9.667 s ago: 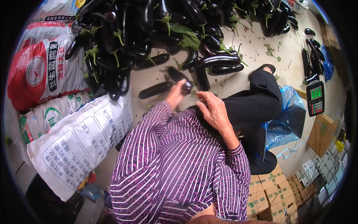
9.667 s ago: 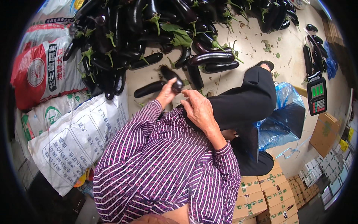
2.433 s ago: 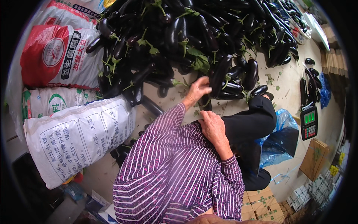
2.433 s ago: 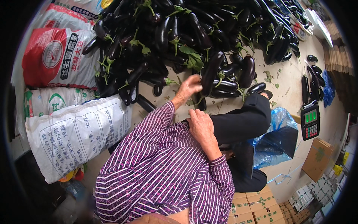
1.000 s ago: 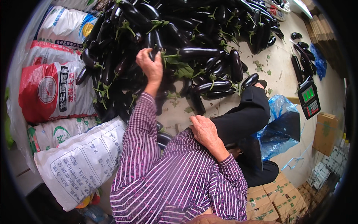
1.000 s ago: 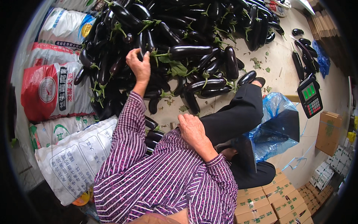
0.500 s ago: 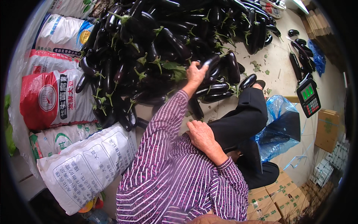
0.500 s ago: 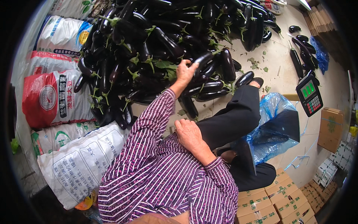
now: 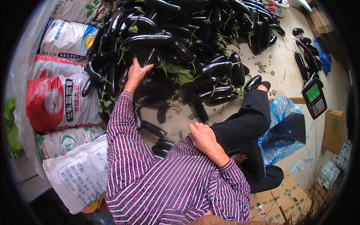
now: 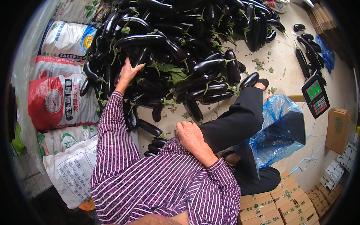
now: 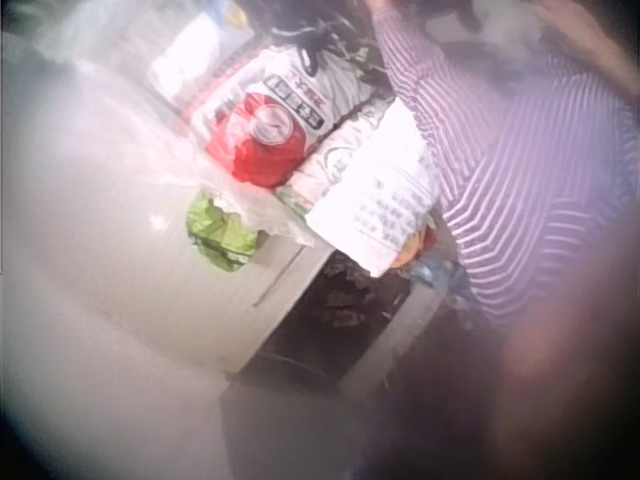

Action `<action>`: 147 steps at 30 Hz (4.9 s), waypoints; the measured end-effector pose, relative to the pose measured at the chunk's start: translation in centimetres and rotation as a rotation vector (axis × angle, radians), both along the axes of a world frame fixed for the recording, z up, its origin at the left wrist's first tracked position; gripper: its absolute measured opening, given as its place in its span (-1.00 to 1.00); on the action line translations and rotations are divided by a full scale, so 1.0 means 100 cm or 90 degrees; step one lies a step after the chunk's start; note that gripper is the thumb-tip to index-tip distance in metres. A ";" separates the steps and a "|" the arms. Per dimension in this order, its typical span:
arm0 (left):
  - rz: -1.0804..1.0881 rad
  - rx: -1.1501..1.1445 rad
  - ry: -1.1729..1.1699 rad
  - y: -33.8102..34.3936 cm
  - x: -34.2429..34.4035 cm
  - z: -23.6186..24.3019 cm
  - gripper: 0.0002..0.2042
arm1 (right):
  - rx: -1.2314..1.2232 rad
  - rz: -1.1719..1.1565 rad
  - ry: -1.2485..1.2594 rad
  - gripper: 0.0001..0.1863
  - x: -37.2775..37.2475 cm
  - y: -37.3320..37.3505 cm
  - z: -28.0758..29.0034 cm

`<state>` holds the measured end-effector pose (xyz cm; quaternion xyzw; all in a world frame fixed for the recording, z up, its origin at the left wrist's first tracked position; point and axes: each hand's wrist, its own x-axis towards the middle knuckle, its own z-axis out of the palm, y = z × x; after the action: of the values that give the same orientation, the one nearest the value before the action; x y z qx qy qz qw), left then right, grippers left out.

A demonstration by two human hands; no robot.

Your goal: The person selects eggplants from a large pile on the floor, places them into a cardboard box lined with a blue plastic bag, and then seals the box with tape. The person is sitting on the floor during the task.

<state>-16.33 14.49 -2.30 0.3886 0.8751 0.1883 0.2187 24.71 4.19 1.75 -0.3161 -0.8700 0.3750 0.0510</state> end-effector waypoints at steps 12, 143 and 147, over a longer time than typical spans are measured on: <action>-0.137 0.315 0.185 0.102 0.146 0.000 -0.21 | 0.023 -0.001 -0.026 -0.69 0.002 0.001 -0.001; 0.139 -0.303 0.222 -0.279 0.010 -0.191 -0.25 | 0.046 0.043 -0.099 -0.62 -0.003 -0.001 -0.004; 0.108 -0.456 0.389 -0.279 0.019 -0.219 -0.28 | 0.059 0.031 -0.086 -0.71 -0.004 -0.001 -0.004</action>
<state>-14.42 -13.41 -24.24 0.2536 0.9377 -0.2309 0.0550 24.29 4.08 1.38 -0.3166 -0.8954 0.3132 -0.0022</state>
